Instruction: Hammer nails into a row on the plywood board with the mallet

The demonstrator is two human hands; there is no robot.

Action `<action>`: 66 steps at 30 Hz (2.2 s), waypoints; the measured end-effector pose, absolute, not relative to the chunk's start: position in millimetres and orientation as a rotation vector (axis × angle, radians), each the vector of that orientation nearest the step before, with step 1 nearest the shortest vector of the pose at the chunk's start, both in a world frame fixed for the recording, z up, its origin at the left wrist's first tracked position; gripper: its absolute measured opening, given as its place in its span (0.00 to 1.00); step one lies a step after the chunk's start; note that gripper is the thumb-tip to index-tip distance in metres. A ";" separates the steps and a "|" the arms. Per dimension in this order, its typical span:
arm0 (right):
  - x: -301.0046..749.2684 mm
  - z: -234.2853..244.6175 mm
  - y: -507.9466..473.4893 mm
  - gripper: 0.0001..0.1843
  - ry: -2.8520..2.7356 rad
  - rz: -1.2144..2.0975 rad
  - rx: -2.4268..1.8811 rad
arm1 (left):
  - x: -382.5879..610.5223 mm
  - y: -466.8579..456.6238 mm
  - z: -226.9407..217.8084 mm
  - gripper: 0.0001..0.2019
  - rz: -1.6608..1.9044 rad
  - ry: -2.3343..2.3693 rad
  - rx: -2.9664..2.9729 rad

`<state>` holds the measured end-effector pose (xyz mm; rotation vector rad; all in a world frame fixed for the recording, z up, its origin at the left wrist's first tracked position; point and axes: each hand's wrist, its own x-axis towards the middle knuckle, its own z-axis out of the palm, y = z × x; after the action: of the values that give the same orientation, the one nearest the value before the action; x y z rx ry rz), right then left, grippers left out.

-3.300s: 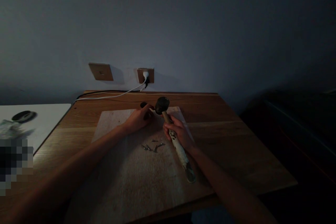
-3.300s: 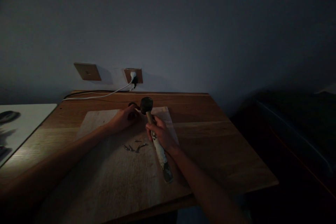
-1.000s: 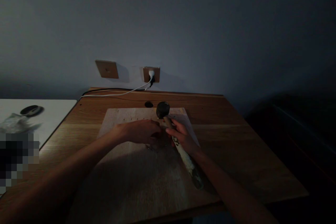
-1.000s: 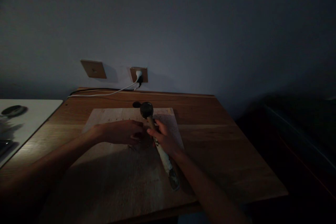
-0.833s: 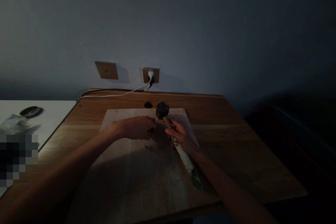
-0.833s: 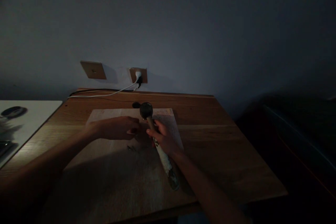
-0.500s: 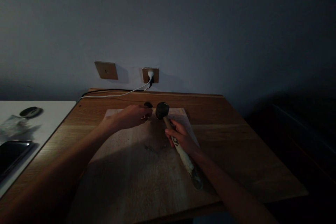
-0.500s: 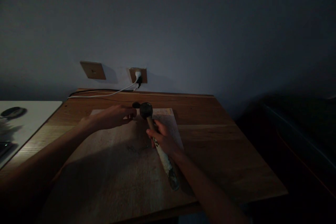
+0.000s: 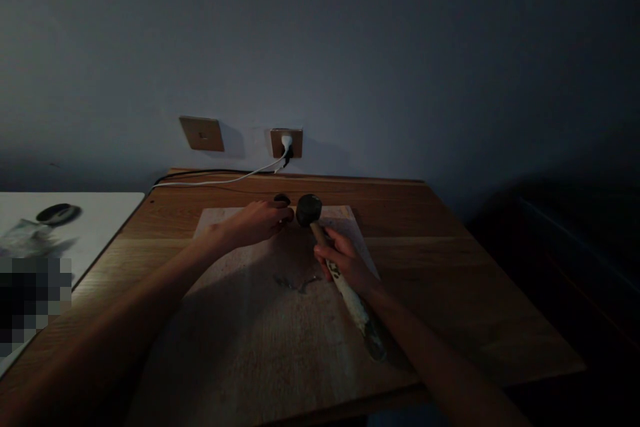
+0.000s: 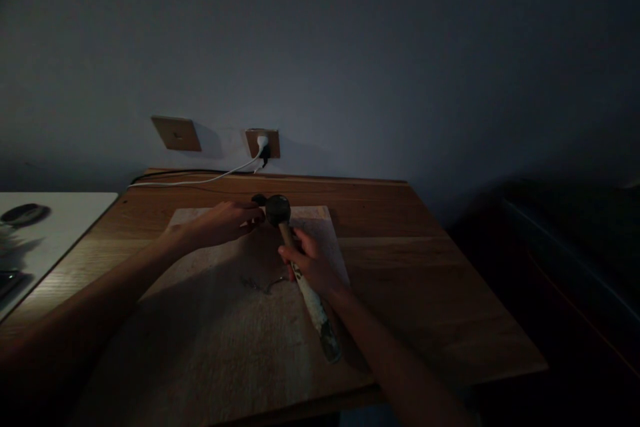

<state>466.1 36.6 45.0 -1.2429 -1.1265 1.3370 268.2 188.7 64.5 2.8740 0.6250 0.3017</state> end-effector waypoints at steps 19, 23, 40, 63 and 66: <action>466.6 43.1 36.9 0.16 -1.127 1.350 -1.225 | 265.6 188.4 70.4 0.12 0.142 0.632 2.846; 466.5 44.3 36.7 0.17 -1.118 1.358 -1.229 | 266.2 188.1 67.5 0.12 0.170 0.621 2.861; 467.3 43.6 36.8 0.19 -1.095 1.364 -1.219 | 267.1 201.7 32.8 0.18 0.469 0.725 2.361; 462.4 41.8 42.4 0.20 -1.089 1.560 -1.162 | 268.1 201.5 32.1 0.23 0.575 0.686 2.293; 462.4 41.5 42.2 0.22 -1.082 1.561 -1.161 | 267.8 203.5 27.6 0.23 0.580 0.670 2.280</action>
<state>462.4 42.2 41.5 -1.1605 -1.0818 1.5614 267.8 203.5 27.6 2.2797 0.6696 0.5799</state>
